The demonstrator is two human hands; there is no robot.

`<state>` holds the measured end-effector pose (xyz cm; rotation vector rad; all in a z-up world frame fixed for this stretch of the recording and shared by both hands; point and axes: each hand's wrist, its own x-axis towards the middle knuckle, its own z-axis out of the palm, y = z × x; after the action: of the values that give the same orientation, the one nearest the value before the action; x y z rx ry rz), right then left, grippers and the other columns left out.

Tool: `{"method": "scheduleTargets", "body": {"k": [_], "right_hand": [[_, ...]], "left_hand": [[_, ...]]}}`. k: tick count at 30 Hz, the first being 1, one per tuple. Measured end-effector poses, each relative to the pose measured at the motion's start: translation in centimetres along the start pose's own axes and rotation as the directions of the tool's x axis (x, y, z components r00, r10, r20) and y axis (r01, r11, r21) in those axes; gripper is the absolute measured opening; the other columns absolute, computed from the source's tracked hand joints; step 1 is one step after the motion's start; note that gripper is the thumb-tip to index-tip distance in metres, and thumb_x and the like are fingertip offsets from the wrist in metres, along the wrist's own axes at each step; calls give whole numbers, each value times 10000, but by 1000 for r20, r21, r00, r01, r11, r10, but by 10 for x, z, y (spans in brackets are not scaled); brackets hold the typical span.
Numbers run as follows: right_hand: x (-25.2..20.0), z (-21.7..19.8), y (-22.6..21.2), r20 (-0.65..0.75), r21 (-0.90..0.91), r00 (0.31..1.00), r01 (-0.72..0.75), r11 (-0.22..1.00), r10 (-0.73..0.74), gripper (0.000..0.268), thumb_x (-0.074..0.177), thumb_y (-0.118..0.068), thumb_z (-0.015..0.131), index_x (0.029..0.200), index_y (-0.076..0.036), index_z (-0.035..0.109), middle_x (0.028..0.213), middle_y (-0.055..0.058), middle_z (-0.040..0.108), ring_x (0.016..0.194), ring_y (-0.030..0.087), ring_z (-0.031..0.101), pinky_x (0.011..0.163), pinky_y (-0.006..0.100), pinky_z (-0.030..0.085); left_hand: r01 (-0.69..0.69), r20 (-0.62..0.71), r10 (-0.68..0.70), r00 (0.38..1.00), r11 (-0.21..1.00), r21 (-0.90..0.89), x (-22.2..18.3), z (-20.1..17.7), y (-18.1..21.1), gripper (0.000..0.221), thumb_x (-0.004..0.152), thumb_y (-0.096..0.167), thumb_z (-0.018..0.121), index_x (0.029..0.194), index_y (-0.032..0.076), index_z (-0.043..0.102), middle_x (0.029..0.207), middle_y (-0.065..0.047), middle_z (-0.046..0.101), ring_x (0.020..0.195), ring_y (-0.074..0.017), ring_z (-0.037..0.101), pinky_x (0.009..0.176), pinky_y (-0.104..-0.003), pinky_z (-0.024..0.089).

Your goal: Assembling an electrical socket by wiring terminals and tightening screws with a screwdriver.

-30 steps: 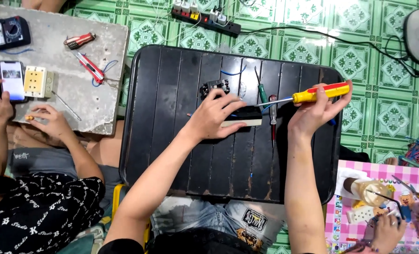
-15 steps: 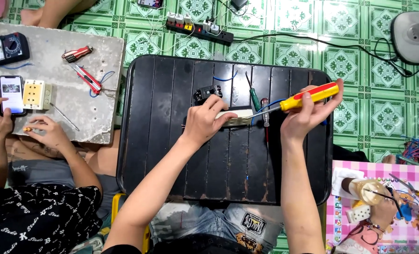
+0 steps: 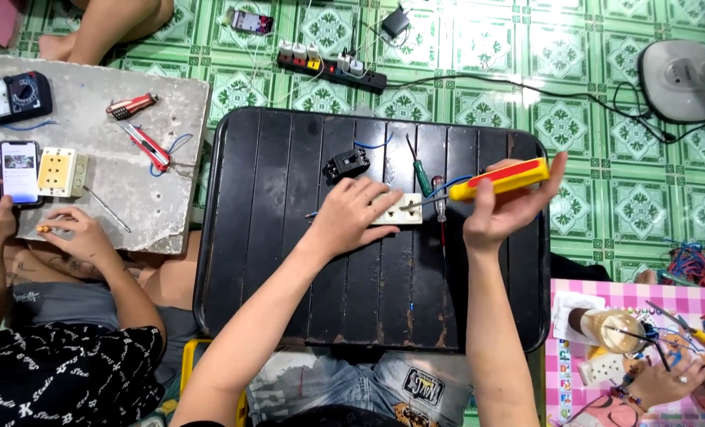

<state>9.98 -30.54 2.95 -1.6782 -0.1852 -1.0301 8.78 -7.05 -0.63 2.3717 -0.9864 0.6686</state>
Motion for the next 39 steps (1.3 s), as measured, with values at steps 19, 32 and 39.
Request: {"method": "scheduleTargets", "body": {"k": [19,32,39], "right_hand": [[-23,-5,7,209,-62,919,354,933,-334,1002,901,-100,757,1636,-43,77,1024,205,598,921,309,632,898,411,529],[-11,2,-17,331,27,885,337,941,-326,882,1023,-137,583,1641,-64,-43,1213,250,655,1064,334,616,894,372,524],[-16,2,-20,422,125,891,124,984,-166,737,1035,-189,572,1609,17,158,1063,209,725,980,309,710,847,385,575]], "left_hand": [[161,96,-135,986,922,-353,1,-7,5,322,873,316,802,1159,201,709,1223,-25,682,1083,-243,662,914,-392,505],[183,121,-149,981,919,-348,0,-8,5,357,848,302,820,1179,213,722,1233,-16,700,1110,-234,669,933,-395,507],[177,96,-153,984,915,-363,1,-7,5,344,840,313,830,1152,221,718,1229,8,698,1105,-214,666,927,-378,510]]}}
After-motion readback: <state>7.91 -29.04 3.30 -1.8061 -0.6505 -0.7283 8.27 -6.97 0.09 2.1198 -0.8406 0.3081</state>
